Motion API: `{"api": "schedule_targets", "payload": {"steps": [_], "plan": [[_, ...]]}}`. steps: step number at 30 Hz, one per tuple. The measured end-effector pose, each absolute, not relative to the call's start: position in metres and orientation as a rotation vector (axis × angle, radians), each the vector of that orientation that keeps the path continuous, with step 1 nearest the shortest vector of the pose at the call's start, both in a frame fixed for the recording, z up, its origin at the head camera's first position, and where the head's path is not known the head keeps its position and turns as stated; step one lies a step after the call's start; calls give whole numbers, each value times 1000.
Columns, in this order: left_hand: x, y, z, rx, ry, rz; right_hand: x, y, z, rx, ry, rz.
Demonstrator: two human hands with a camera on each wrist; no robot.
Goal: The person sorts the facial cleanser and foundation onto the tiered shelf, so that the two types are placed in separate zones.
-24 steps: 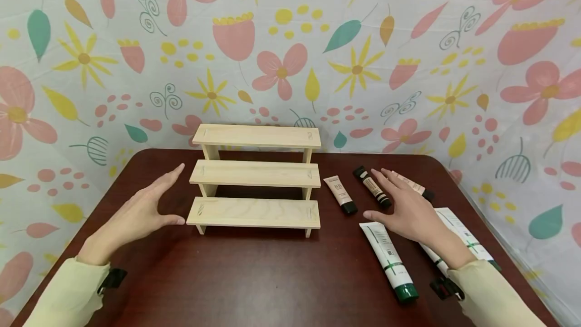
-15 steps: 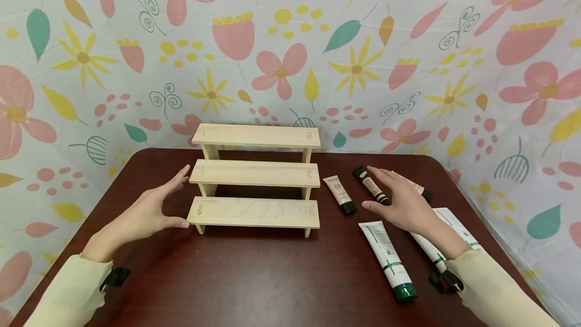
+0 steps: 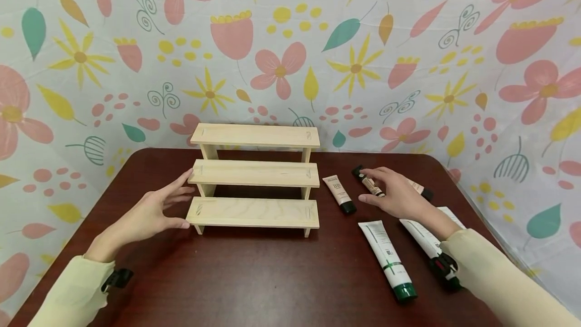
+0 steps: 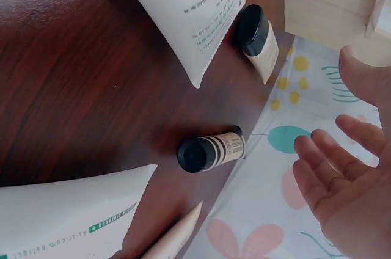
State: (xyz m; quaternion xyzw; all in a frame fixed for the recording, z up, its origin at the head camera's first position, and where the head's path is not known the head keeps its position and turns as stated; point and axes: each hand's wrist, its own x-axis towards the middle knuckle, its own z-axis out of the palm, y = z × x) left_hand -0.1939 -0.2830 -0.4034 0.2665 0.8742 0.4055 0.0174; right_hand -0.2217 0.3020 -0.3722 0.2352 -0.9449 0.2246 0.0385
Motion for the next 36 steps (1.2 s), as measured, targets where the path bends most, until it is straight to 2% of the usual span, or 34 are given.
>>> {"api": "schedule_targets", "payload": {"steps": [24,36], "plan": [[-198,-283,-407,846,2754,1246,-264,286,-394,858,-2995,1015],[-196,-281,-406,818,2754,1245,-278,280,-405,796,-3094,967]]}}
